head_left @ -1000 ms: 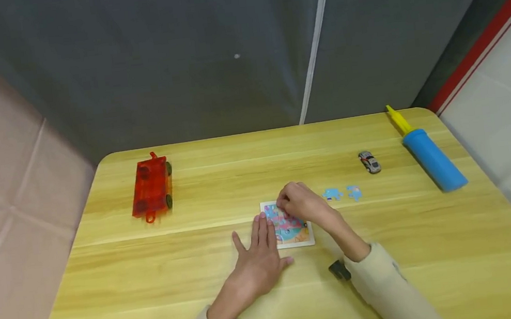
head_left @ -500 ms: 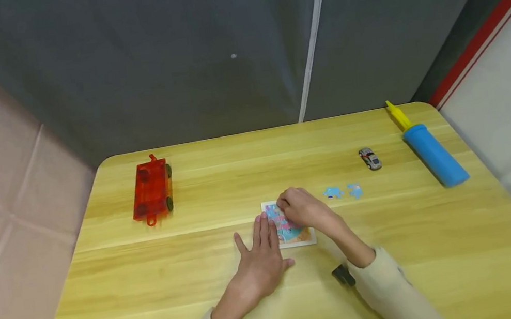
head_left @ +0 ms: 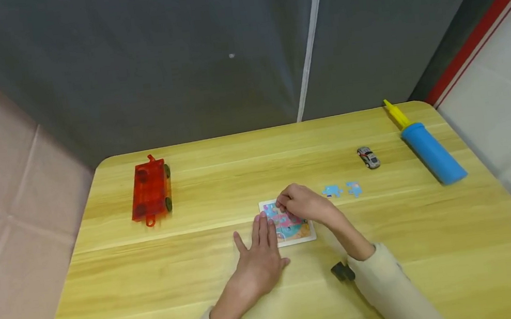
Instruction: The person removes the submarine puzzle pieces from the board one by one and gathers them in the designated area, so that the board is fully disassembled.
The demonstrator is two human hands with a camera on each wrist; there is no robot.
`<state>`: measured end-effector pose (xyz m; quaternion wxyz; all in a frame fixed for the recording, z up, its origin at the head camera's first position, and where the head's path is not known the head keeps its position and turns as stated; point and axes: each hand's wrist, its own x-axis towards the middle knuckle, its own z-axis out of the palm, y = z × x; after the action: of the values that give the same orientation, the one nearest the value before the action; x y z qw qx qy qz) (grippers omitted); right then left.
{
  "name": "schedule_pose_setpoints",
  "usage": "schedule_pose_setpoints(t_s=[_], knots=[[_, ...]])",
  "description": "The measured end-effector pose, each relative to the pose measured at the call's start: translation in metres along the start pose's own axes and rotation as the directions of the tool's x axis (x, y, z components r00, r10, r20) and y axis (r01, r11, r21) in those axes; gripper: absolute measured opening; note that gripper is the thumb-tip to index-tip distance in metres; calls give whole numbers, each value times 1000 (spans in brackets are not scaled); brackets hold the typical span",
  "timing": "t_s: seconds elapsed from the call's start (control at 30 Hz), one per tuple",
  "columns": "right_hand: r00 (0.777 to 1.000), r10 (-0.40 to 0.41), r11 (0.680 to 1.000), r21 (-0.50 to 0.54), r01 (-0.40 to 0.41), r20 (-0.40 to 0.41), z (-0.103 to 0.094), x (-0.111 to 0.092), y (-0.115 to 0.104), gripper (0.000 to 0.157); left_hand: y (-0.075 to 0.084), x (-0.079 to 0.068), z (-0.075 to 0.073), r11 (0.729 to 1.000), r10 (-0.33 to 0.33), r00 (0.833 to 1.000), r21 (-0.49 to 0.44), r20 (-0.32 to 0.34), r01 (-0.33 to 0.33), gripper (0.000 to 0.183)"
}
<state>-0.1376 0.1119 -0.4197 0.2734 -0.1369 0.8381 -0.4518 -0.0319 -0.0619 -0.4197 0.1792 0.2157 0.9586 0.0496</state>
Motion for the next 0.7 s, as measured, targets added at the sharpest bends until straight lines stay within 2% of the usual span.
schedule_pose_setpoints(t_s=[0.07,0.13,0.33,0.4,0.47,0.57,0.7], knots=[[1000,1,997,78,-2,15,-2,0,3,38,0,0,-1,1000,2,1000,-2,6,-2,84],[999,-9,994,109,5,34,-3,1,4,38,-1,0,-1,1000,3,1000,-10,10,-3,85],[1000,-3,999,38,2,7,-4,-2,3,38,-1,0,0,1000,5,1000,-21,8,-5,86],[1000,1,997,77,-2,13,-4,-3,4,38,-1,0,0,1000,6,1000,-15,8,-6,86],[999,-14,987,160,7,45,-5,-4,7,37,-1,-1,0,1000,7,1000,-3,7,-7,86],[992,-37,944,329,-6,122,-7,-4,14,39,-2,-1,-1,1000,14,1000,-4,7,-14,87],[978,-37,857,509,-73,203,-11,-4,24,46,-3,-2,-2,999,21,1000,-24,10,-21,87]])
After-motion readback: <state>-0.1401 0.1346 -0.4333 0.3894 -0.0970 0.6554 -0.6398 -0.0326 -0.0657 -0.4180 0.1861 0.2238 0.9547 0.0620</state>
